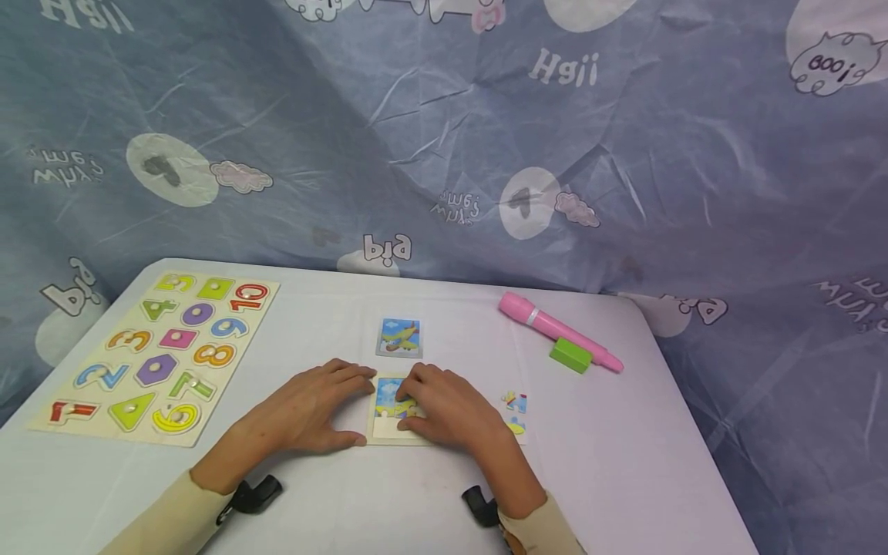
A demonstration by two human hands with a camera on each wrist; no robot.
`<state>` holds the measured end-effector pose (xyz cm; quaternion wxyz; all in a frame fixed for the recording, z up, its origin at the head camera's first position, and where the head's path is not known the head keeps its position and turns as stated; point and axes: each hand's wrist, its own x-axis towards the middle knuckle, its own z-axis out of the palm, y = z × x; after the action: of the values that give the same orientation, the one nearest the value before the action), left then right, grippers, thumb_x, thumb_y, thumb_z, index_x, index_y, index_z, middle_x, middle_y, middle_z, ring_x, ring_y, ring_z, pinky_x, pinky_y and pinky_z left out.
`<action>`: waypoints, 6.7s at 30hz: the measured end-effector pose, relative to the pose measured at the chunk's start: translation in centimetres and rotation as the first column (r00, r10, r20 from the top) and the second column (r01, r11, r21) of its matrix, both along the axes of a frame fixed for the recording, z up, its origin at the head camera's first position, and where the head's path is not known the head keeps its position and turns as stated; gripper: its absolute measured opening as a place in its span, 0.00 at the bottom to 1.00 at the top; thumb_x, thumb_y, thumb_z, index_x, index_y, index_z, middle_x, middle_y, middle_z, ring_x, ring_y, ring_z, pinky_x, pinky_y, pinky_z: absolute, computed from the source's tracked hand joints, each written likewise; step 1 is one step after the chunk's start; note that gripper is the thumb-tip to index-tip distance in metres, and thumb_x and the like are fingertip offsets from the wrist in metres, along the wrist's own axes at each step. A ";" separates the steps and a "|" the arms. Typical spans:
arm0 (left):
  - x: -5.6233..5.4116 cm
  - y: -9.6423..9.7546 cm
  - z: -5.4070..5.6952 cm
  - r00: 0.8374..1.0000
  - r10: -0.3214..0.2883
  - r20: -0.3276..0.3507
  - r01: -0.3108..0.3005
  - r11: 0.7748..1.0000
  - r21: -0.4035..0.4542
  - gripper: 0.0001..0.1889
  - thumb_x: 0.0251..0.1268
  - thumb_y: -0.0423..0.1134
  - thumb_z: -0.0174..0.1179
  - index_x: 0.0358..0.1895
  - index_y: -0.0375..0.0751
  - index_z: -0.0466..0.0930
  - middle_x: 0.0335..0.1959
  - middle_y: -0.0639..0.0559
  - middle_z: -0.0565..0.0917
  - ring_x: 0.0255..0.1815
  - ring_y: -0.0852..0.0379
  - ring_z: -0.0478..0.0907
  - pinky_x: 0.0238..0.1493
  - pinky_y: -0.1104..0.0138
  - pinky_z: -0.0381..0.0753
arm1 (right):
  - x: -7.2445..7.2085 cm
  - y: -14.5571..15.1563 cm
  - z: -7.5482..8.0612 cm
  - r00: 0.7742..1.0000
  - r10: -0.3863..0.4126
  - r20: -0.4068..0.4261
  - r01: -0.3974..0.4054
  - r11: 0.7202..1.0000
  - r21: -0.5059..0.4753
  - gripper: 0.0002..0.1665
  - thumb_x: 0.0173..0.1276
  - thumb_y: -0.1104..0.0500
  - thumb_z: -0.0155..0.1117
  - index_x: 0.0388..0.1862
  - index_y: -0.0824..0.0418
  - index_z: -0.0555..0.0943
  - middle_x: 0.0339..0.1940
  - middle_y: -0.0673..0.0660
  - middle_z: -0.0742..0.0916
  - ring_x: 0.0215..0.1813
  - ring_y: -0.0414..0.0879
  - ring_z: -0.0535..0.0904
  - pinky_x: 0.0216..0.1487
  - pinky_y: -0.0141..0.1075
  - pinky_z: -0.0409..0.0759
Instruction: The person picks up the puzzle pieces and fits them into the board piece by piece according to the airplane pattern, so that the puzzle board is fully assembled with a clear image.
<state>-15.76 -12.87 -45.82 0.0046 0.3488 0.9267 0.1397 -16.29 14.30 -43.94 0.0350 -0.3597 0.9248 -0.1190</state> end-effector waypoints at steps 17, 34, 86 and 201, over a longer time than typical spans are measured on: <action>-0.2 0.2 0.2 1.000 0.002 -0.002 -0.002 1.000 -0.011 0.35 0.59 0.67 0.75 0.64 0.53 0.83 0.74 0.56 0.79 0.72 0.51 0.74 0.67 0.51 0.81 | -0.2 -0.1 0.0 1.000 0.000 -0.011 0.000 1.000 -0.001 0.22 0.68 0.44 0.81 0.55 0.51 0.89 0.52 0.47 0.83 0.53 0.44 0.82 0.58 0.42 0.83; 0.0 0.0 0.0 1.000 0.003 0.001 -0.003 1.000 -0.003 0.35 0.58 0.66 0.76 0.64 0.53 0.83 0.74 0.56 0.79 0.72 0.51 0.75 0.67 0.51 0.81 | 0.0 1.5 0.3 0.999 -0.032 -0.008 0.032 0.999 -0.008 0.22 0.69 0.45 0.80 0.56 0.52 0.89 0.52 0.47 0.85 0.52 0.41 0.82 0.58 0.41 0.84; 0.1 0.1 0.0 1.000 0.003 -0.006 -0.003 1.000 -0.030 0.39 0.59 0.66 0.75 0.70 0.51 0.82 0.75 0.54 0.78 0.74 0.49 0.73 0.69 0.49 0.79 | 0.9 10.7 0.2 0.965 -0.262 -0.026 0.261 0.965 -0.029 0.16 0.71 0.52 0.79 0.55 0.50 0.89 0.54 0.46 0.86 0.54 0.42 0.82 0.58 0.46 0.84; 0.1 0.1 -0.1 1.000 -0.001 -0.005 0.001 1.000 -0.028 0.39 0.59 0.67 0.74 0.71 0.51 0.82 0.75 0.54 0.78 0.74 0.49 0.72 0.71 0.49 0.78 | 0.3 6.9 0.8 0.983 -0.184 0.018 0.184 0.983 -0.003 0.22 0.68 0.56 0.81 0.59 0.54 0.88 0.52 0.45 0.83 0.46 0.37 0.77 0.50 0.36 0.84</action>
<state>-15.63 -12.80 -45.94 0.0071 0.3496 0.9284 0.1257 -15.99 21.22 -43.14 0.0312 -0.2719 0.9534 -0.1271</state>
